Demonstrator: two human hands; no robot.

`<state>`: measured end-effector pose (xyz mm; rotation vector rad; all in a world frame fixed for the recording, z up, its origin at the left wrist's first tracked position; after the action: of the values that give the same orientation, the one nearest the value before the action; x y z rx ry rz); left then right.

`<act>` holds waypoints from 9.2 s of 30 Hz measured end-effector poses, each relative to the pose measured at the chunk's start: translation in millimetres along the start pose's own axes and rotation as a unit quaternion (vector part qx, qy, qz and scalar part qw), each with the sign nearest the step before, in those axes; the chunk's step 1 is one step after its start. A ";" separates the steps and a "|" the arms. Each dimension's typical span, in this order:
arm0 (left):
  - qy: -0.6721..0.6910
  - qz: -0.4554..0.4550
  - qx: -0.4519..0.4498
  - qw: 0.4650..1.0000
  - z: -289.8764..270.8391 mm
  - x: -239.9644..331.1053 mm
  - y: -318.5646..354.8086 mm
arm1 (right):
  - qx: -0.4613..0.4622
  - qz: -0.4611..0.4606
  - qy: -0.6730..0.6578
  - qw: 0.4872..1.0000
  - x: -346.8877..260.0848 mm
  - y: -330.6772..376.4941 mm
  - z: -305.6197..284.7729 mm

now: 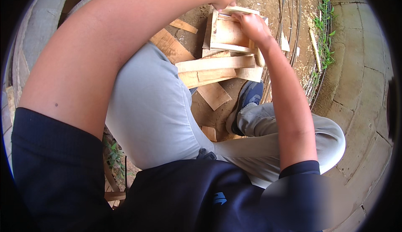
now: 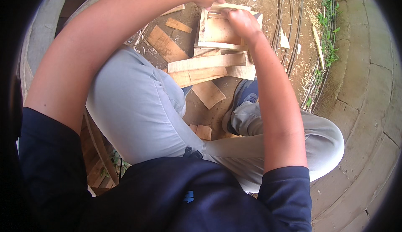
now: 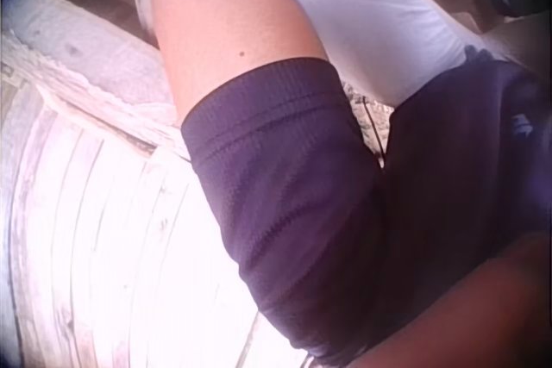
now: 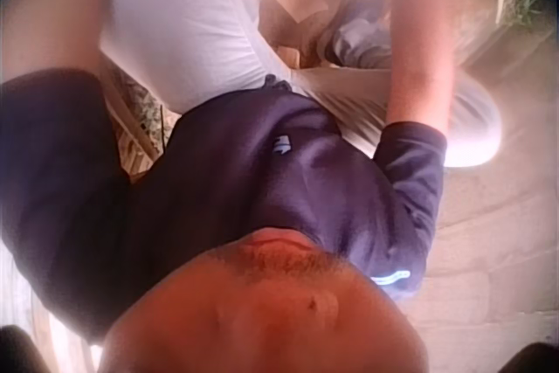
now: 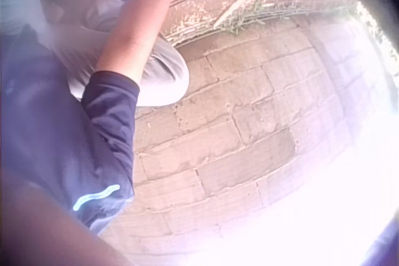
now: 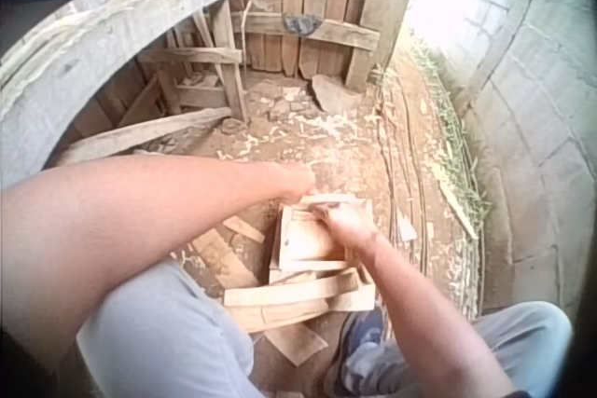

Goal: The person assembles a small wooden box by hand, fitting pieces together and tapping them into place. They then use a wooden mallet to secure the joints of the box.

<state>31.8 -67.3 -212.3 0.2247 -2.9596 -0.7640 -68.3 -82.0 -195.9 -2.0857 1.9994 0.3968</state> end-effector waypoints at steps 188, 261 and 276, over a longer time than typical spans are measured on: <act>0.359 -0.002 0.147 0.922 -147.8 28.4 88.2 | -0.279 0.449 -0.183 0.829 27.4 155.4 -77.7; 0.108 -0.217 -0.104 0.965 -1.7 12.5 90.8 | 0.273 0.433 -0.332 0.792 42.6 173.0 20.5; 0.245 -0.236 -0.339 0.877 82.7 15.4 99.5 | 0.171 0.388 -0.182 0.887 9.3 96.0 -22.4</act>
<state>-4.7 55.6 -235.4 0.9322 -2.0162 -1.4731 -162.9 -102.9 -175.8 -0.8581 2.3529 0.4707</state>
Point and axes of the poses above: each hand's wrist, its own y-axis away from the middle knuckle, its own z-axis out of the palm, x = y × z, the point moved 9 cm from there along -y, towards the middle knuckle, and after that the axes turned 10 degrees about -y, right-handed, at the moved point
